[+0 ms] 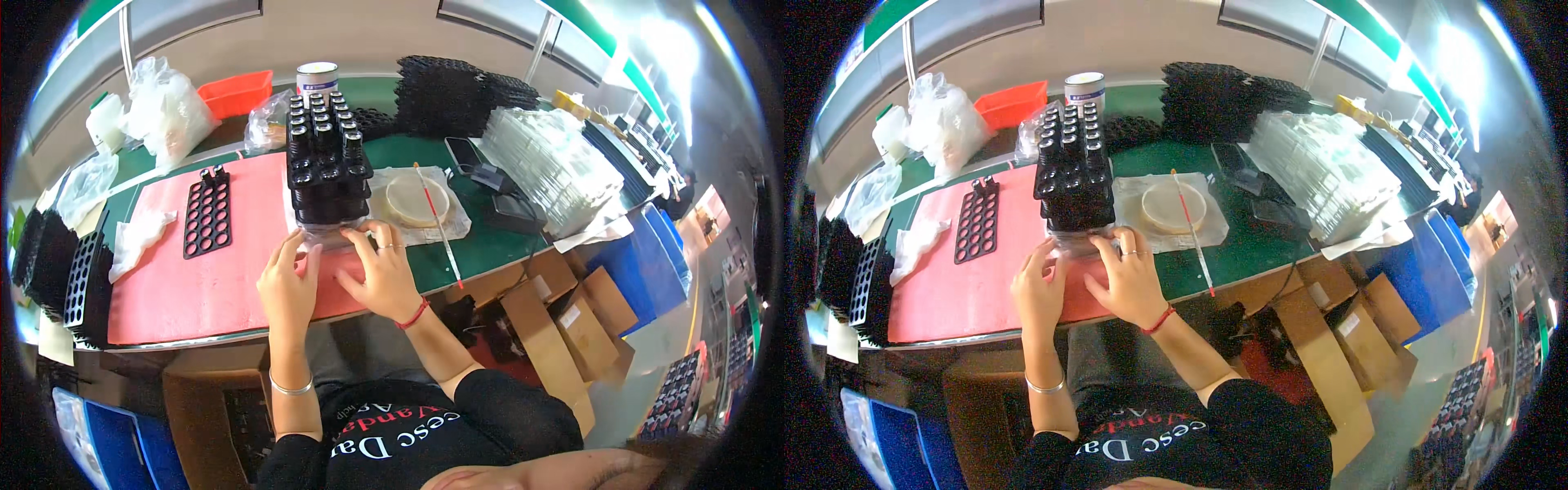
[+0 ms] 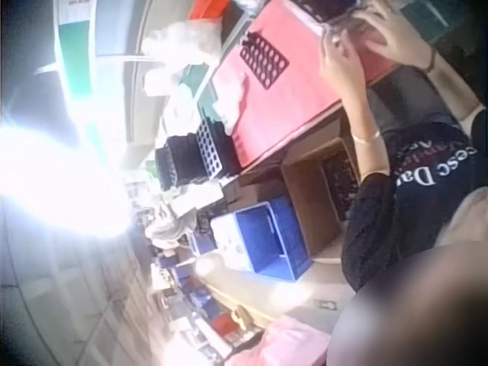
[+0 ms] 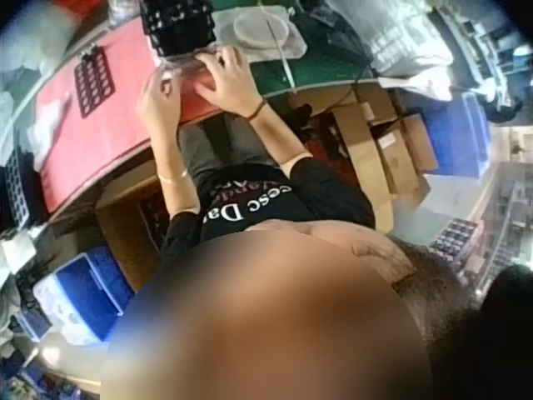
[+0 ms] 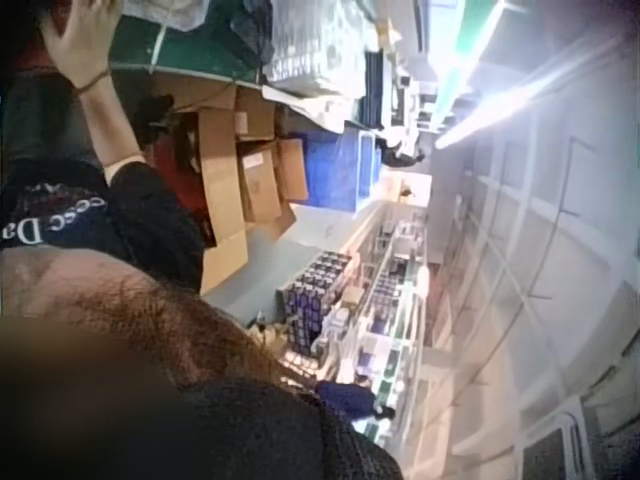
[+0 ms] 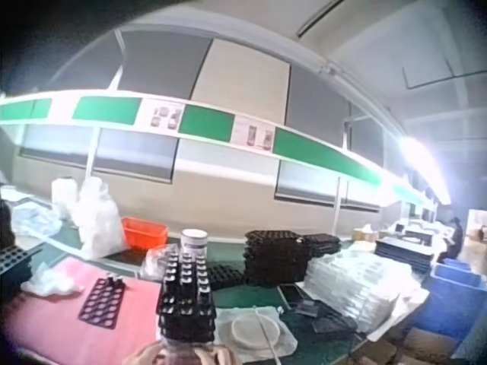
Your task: The worker applies a liquid sealant to small cylindrical lighting components using a precision brush and organizes them in a tray.
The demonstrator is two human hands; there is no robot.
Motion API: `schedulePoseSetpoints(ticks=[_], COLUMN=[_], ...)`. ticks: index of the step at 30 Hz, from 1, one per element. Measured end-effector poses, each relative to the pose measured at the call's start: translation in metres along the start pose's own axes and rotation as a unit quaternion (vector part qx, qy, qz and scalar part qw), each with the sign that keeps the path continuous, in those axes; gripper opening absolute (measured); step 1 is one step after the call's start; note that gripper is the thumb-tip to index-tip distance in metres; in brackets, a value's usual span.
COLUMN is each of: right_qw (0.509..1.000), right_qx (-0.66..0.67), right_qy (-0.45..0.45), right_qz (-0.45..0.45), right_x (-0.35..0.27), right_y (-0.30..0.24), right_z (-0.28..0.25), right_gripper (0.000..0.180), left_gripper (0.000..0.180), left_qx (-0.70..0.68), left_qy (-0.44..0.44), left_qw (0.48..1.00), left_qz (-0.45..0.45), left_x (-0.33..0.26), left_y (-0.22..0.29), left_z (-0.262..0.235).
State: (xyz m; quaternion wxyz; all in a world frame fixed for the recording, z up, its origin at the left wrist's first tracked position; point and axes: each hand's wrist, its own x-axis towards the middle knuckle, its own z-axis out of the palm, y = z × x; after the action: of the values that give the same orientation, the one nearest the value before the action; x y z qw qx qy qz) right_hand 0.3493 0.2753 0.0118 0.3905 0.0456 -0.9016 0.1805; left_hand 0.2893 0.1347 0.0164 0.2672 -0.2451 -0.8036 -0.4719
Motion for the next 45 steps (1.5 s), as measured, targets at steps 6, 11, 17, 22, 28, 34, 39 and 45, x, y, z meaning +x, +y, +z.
schedulePoseSetpoints(ticks=[6,11,17,22,28,34,39,45], right_qw=[1.0,1.0,1.0,0.999,0.998,0.995,0.997,0.998], right_qx=[0.012,0.006,-0.008,-0.016,-0.038,-0.071,-0.06,-0.013], right_qy=[0.003,-0.003,-0.017,-0.022,-0.008,0.008,0.026,0.032], right_qz=[-0.01,-0.01,0.019,0.035,0.057,0.066,0.046,0.045], right_x=[0.0,-0.001,0.0,0.0,0.002,0.004,0.002,0.002], right_y=[-0.001,0.0,0.0,0.001,0.003,0.0,0.004,0.001], right_z=[-0.005,-0.004,-0.002,0.003,0.007,0.006,0.007,0.004], right_gripper=[0.043,0.044,0.051,0.048,0.037,0.028,0.027,0.038], left_gripper=[0.015,0.011,0.012,0.015,0.022,0.014,0.012,0.011], left_qx=[0.049,0.023,0.052,0.136,0.161,0.291,0.336,0.35], left_qy=[-0.011,0.011,-0.053,-0.062,-0.033,-0.099,-0.081,-0.06], left_qw=[0.996,0.997,0.995,0.988,0.974,0.897,0.883,0.873], left_qz=[-0.074,-0.069,-0.065,-0.046,0.154,0.317,0.317,0.336], left_x=[0.017,0.006,0.006,0.006,0.012,0.027,0.03,0.029], left_y=[0.005,-0.005,-0.007,-0.003,0.011,0.004,0.002,-0.002], left_z=[0.002,0.002,-0.002,-0.004,-0.007,-0.002,0.006,0.007])
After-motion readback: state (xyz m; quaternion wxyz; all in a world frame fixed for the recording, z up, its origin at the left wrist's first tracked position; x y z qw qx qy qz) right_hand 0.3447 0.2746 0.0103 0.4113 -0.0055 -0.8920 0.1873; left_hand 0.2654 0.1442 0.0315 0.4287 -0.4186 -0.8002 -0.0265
